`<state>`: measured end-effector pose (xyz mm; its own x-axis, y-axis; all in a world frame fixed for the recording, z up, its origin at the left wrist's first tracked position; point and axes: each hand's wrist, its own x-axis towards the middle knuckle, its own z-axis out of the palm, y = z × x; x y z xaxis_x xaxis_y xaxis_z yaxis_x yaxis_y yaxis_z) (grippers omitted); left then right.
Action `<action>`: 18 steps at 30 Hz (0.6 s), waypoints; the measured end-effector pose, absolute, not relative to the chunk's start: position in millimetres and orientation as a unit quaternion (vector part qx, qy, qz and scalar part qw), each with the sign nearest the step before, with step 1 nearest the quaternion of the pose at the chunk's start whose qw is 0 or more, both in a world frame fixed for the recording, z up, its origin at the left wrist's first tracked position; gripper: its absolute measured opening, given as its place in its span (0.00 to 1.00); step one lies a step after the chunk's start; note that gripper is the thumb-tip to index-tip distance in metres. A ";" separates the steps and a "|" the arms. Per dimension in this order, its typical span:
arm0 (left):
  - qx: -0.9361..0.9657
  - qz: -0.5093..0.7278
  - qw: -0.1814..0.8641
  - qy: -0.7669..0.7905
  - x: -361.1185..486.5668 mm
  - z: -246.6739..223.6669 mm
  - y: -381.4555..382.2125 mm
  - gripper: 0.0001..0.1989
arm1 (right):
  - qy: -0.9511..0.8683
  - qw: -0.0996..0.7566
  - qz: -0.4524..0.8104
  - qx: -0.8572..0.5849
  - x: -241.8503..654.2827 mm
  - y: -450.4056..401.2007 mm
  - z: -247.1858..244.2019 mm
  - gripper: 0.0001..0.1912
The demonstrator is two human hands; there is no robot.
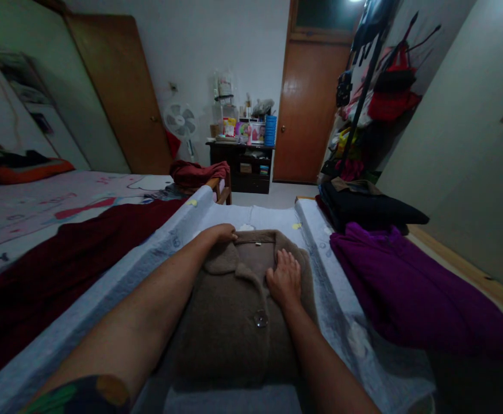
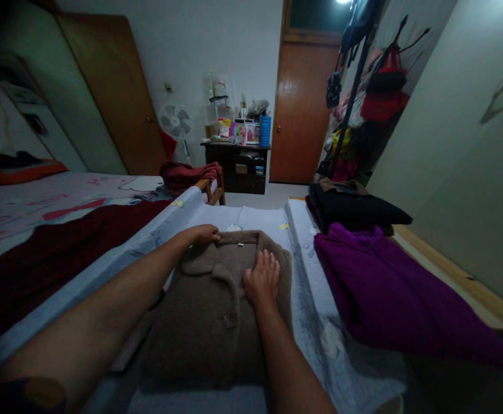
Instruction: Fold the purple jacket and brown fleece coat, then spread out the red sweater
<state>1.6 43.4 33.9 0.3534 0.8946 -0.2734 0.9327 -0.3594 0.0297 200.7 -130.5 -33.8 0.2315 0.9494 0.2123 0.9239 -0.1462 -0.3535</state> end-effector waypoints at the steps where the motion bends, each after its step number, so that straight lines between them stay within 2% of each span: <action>1: 0.817 -0.099 0.087 0.562 -1.3 31.4 42.3 0.16 | -0.619 0.209 0.030 -0.756 201.0 -130.2 -34.5 0.33; 8: 0.776 -0.022 0.030 0.630 10.2 9.4 15.6 0.17 | -0.623 0.209 0.023 -0.754 201.6 -130.2 -36.1 0.33; 14: 0.751 0.072 -0.052 0.654 22.3 27.8 -22.6 0.19 | -0.618 0.206 0.021 -0.758 200.6 -130.1 -34.7 0.32; 18: 0.774 0.058 -0.025 0.630 31.4 36.1 -68.2 0.21 | -0.619 0.207 0.013 -0.757 200.2 -130.0 -34.7 0.32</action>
